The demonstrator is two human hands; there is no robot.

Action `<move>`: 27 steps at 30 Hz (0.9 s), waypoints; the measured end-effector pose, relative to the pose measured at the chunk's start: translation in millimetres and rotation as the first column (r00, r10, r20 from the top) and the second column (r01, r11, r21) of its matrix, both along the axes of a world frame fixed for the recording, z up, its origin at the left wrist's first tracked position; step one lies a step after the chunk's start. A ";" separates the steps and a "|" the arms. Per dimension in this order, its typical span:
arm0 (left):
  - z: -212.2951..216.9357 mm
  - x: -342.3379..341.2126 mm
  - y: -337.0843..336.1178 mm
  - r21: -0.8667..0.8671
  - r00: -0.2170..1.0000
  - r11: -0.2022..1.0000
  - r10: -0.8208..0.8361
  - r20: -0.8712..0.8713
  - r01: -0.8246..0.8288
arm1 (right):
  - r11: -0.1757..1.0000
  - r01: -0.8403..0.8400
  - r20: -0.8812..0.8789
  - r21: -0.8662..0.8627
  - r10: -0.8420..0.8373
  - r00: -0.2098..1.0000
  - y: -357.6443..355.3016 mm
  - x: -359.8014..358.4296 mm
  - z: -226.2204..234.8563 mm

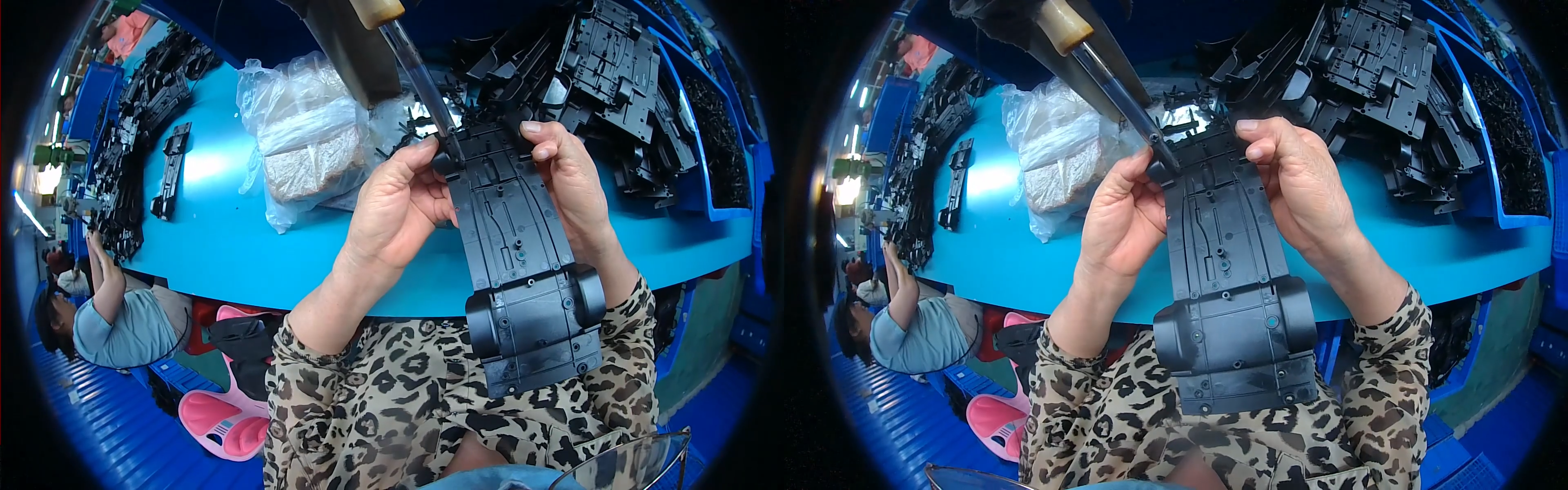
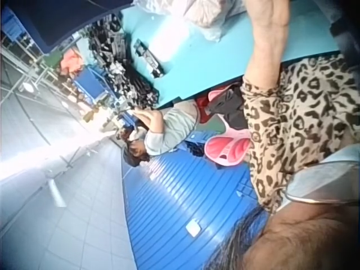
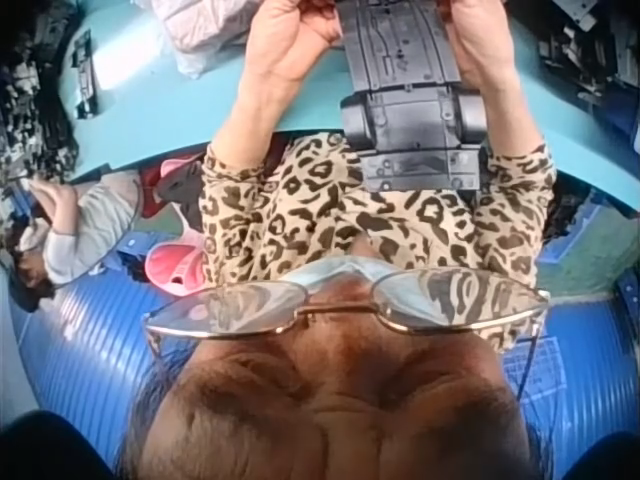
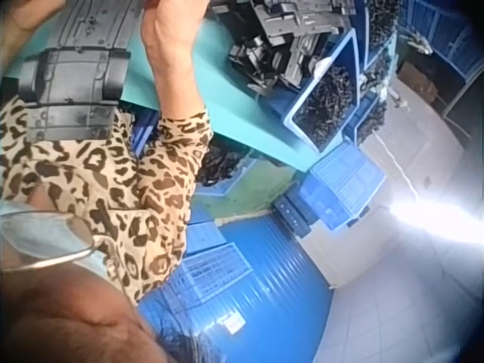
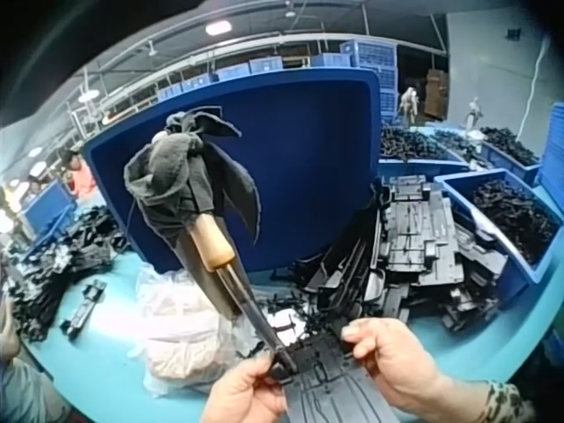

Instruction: The person is assembling plastic toy car chassis by attaching wheels and using a pneumatic screwdriver to fasten components.

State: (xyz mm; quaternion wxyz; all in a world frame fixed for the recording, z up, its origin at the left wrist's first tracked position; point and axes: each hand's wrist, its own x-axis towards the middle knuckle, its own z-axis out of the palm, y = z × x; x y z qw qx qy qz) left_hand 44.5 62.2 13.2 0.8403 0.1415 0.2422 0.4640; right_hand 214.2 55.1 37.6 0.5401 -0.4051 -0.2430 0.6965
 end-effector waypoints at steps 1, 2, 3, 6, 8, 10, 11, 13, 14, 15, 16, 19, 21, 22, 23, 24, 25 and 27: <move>-0.4 0.0 0.2 0.003 1.000 1.000 -0.002 0.013 0.002 | 1.000 0.000 0.001 -0.001 0.000 1.000 -0.1 -0.4 0.5; -0.6 0.1 0.3 0.002 1.000 1.000 -0.002 0.014 0.002 | 1.000 0.006 0.008 -0.004 -0.006 1.000 -0.2 -1.2 1.5; -0.6 0.1 0.5 0.005 1.000 1.000 0.000 0.005 0.000 | 1.000 0.012 0.015 -0.007 -0.012 1.000 -0.2 -1.6 1.9; 2.6 0.4 0.2 0.000 1.000 1.000 0.003 -0.003 -0.003 | 1.000 0.000 -0.015 0.006 0.000 1.000 -0.2 -0.8 2.2; 2.7 0.0 -0.3 -0.011 1.000 1.000 0.006 -0.001 -0.006 | 1.000 0.011 0.008 0.005 -0.011 1.000 -0.9 -2.3 2.9; 2.5 -0.1 0.0 -0.019 1.000 1.000 0.006 -0.014 -0.006 | 1.000 0.023 0.031 0.004 -0.024 0.999 -1.1 -3.6 4.0; 1.8 -0.5 0.0 -0.019 1.000 1.000 0.006 -0.014 -0.007 | 1.000 0.028 0.037 0.002 -0.028 0.999 -1.0 -4.1 4.6; -1.2 -1.2 0.4 0.002 0.999 1.000 0.006 0.037 -0.006 | 0.999 0.032 0.044 0.002 -0.032 0.999 -0.3 -4.5 4.4; -2.4 -1.0 1.0 0.003 0.999 1.000 0.005 0.038 -0.005 | 0.999 0.033 0.075 0.005 -0.033 0.997 0.5 -4.5 2.7; -3.6 -0.6 1.6 -0.005 1.000 1.000 0.002 0.021 -0.002 | 0.999 0.034 0.106 0.008 -0.034 0.994 1.2 -4.2 1.1; -4.4 -0.2 1.3 -0.013 1.000 1.000 0.002 0.003 -0.001 | 0.999 0.033 0.106 0.008 -0.033 0.994 1.2 -2.8 -0.6; 0.0 2.0 0.9 -0.037 0.999 0.999 0.028 -0.019 -0.028 | 1.000 0.009 0.062 0.004 -0.010 0.998 0.5 0.7 -2.8; 0.6 2.6 0.4 -0.038 0.999 0.999 0.028 -0.020 -0.029 | 1.000 0.019 0.072 0.012 -0.020 0.997 0.0 0.3 -0.8; -0.3 1.9 1.0 -0.040 0.999 0.999 0.028 -0.017 -0.029 | 1.000 0.019 0.074 0.011 -0.020 0.997 0.6 -0.2 -0.7; -1.1 1.1 1.6 -0.041 0.999 0.999 0.028 -0.015 -0.028 | 1.000 0.014 0.069 0.003 -0.015 0.997 1.2 -0.8 -0.7; -1.9 0.0 2.2 -0.032 1.000 0.999 0.023 -0.006 -0.024 | 1.000 0.010 0.065 -0.005 -0.009 0.998 1.8 -1.4 -0.9; -2.4 0.1 2.2 -0.022 1.000 1.000 0.018 0.000 -0.018 | 1.000 0.010 0.065 -0.006 -0.010 0.998 1.6 -1.3 -1.1; -2.3 0.9 2.5 -0.024 1.000 1.000 0.019 0.011 -0.018 | 0.999 0.033 0.055 0.000 -0.033 0.998 1.7 -1.7 -1.6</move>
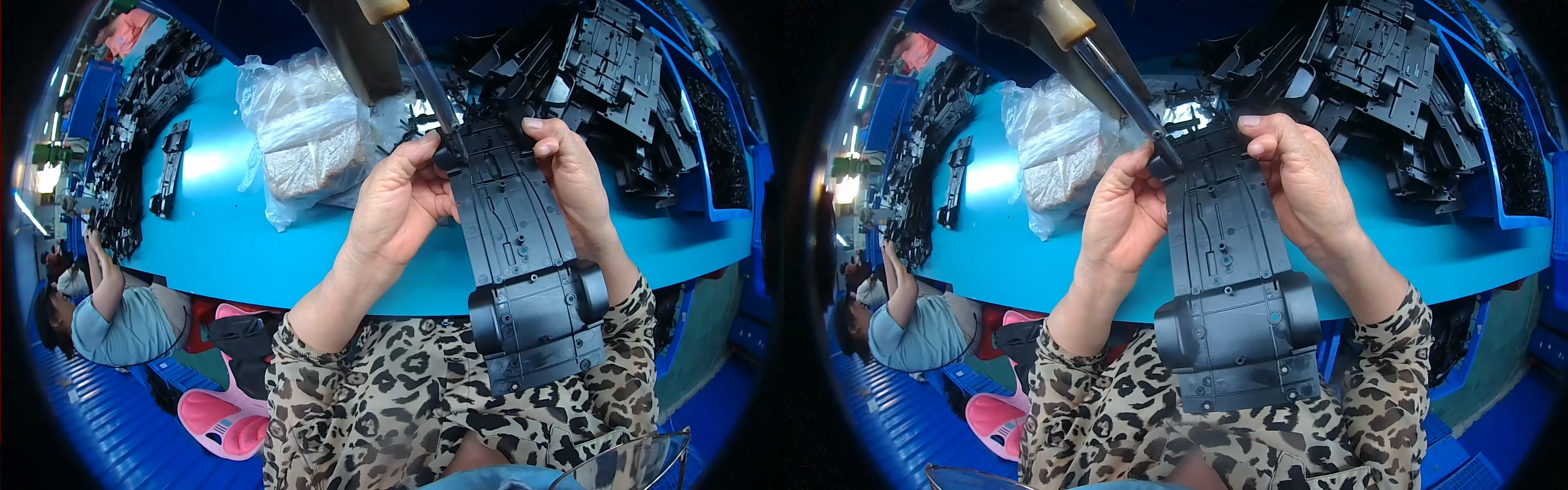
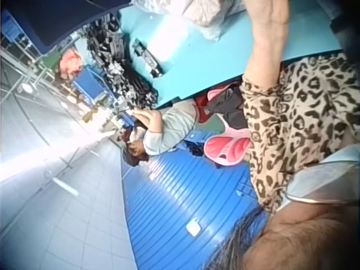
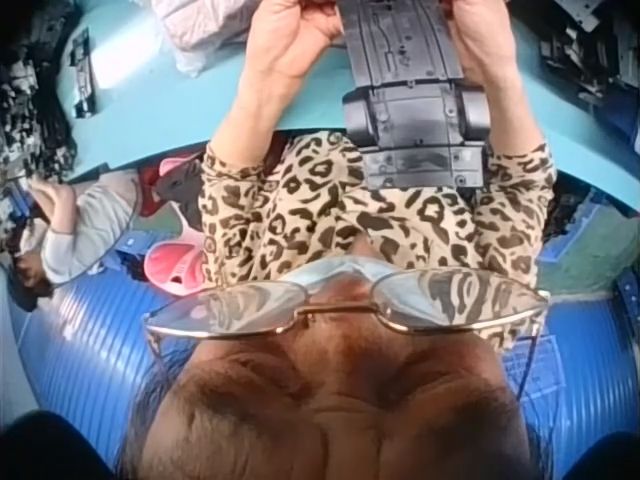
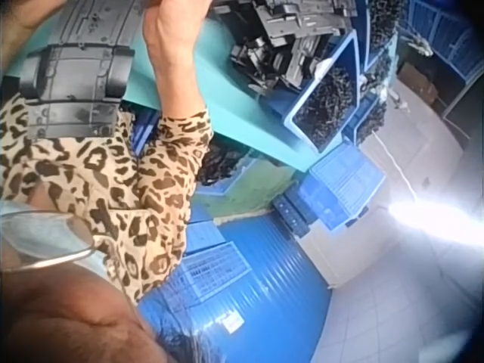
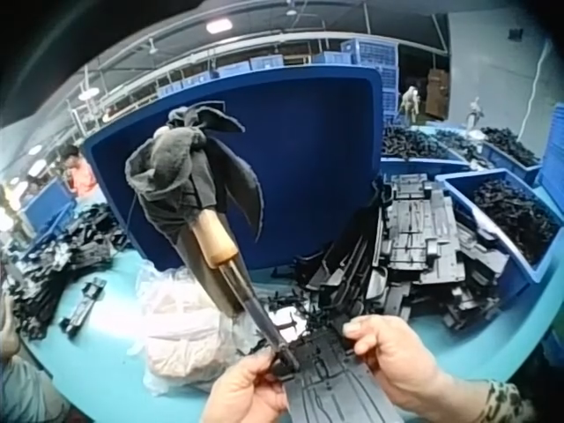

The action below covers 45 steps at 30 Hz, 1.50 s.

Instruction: The person is assembling plastic toy car chassis by attaching wheels and using a pneumatic screwdriver to fasten components.

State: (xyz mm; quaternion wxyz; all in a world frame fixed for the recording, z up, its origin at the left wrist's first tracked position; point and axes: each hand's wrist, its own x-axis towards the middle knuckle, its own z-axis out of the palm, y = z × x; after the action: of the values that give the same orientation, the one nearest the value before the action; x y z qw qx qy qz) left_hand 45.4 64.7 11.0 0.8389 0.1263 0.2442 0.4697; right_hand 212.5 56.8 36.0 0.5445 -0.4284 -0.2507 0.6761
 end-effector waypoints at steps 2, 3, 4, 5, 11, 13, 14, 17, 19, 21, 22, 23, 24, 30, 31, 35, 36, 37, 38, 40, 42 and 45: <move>1.3 -0.6 -0.7 0.001 1.000 1.000 0.006 0.008 -0.006 | 0.999 -0.031 -0.023 0.007 0.031 0.999 0.6 3.7 -2.0; 1.6 -0.7 -0.9 -0.010 1.000 1.000 0.007 0.023 -0.007 | 0.998 -0.060 -0.043 0.014 0.061 0.997 0.9 5.0 -2.5; 1.5 -0.8 -0.9 -0.020 0.999 1.000 0.007 0.038 -0.006 | 0.998 -0.061 -0.043 0.015 0.062 0.997 0.7 4.9 -2.3; 1.1 -1.0 -0.8 -0.019 0.999 1.000 0.008 0.038 -0.007 | 0.998 -0.054 -0.029 0.012 0.054 0.998 0.6 4.8 -1.9; -0.3 0.2 -0.4 0.007 1.000 1.000 -0.002 -0.007 0.002 | 1.000 -0.013 0.060 -0.004 0.013 0.998 -0.9 -1.7 3.2; 2.5 0.5 -0.9 -0.013 1.000 1.000 0.019 -0.017 -0.020 | 1.000 0.010 0.060 -0.003 -0.010 0.998 -0.7 -0.9 1.6; 2.3 0.5 -1.1 -0.013 1.000 1.000 0.020 -0.016 -0.020 | 1.000 0.006 0.076 -0.003 -0.006 0.997 -0.7 -0.1 1.2; 1.3 -0.1 -0.7 -0.020 1.000 1.000 0.013 0.017 -0.012 | 1.000 -0.013 0.078 -0.013 0.014 0.997 -0.3 0.6 2.8; 0.2 -1.1 -0.9 -0.020 0.998 1.000 0.003 0.063 -0.002 | 0.999 -0.028 0.064 -0.022 0.030 0.997 0.1 1.4 3.2; 0.9 -0.3 -1.1 -0.008 1.000 1.000 0.004 0.025 -0.004 | 0.999 -0.047 0.023 -0.017 0.047 0.999 0.5 2.7 2.5; 1.1 0.1 -1.1 0.003 1.000 1.000 0.005 -0.013 -0.005 | 0.999 -0.047 0.023 -0.018 0.048 0.999 0.7 2.2 2.0; 1.7 0.2 -1.2 0.003 1.000 1.000 0.006 -0.013 -0.006 | 0.999 -0.035 0.022 -0.014 0.035 0.999 0.9 1.4 1.7; 2.5 0.3 -1.5 0.000 1.000 1.000 0.004 -0.026 -0.004 | 1.000 -0.023 0.021 -0.010 0.023 1.000 1.0 0.9 1.4; 4.4 -0.3 -2.7 -0.008 1.000 1.000 -0.009 -0.019 0.009 | 0.997 -0.005 0.080 -0.076 0.011 0.997 0.5 2.4 0.8; 4.9 -0.1 -2.9 -0.011 1.000 1.000 -0.006 -0.020 0.006 | 0.997 -0.005 0.080 -0.076 0.011 0.997 0.5 2.1 0.5; 5.9 0.8 -4.1 -0.005 0.998 1.000 0.009 -0.063 -0.009 | 0.993 -0.009 0.071 -0.117 0.017 0.997 0.2 1.7 0.9; 6.7 0.8 -4.0 -0.006 0.998 1.000 0.001 -0.062 -0.002 | 0.991 -0.020 0.056 -0.130 0.028 0.998 0.0 2.0 1.2; 7.7 1.1 -4.2 -0.007 0.998 1.000 -0.006 -0.062 0.005 | 0.991 -0.020 0.056 -0.130 0.027 0.998 -0.1 2.3 0.4; 8.8 1.5 -4.5 -0.007 0.998 1.000 -0.007 -0.063 0.006 | 0.992 -0.012 0.069 -0.124 0.021 0.997 0.0 2.5 -1.0; 10.7 2.2 -5.3 -0.007 0.998 1.000 0.005 -0.070 -0.006 | 0.993 -0.004 0.082 -0.119 0.014 0.997 -0.1 2.9 -2.0; 10.6 2.5 -5.8 -0.007 0.997 1.000 0.008 -0.073 -0.009 | 0.993 -0.005 0.101 -0.121 0.017 0.995 -0.3 3.0 -2.3; 9.6 1.5 -6.0 0.005 0.998 1.000 0.006 -0.068 -0.006 | 0.994 -0.010 0.114 -0.107 0.023 0.993 -0.7 2.4 -1.5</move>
State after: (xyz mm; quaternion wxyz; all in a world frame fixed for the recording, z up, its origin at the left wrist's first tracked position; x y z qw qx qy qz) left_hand 46.9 58.6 20.5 0.8284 0.1436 0.2717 0.4682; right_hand 214.8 56.1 34.5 0.4999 -0.4929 -0.2488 0.6672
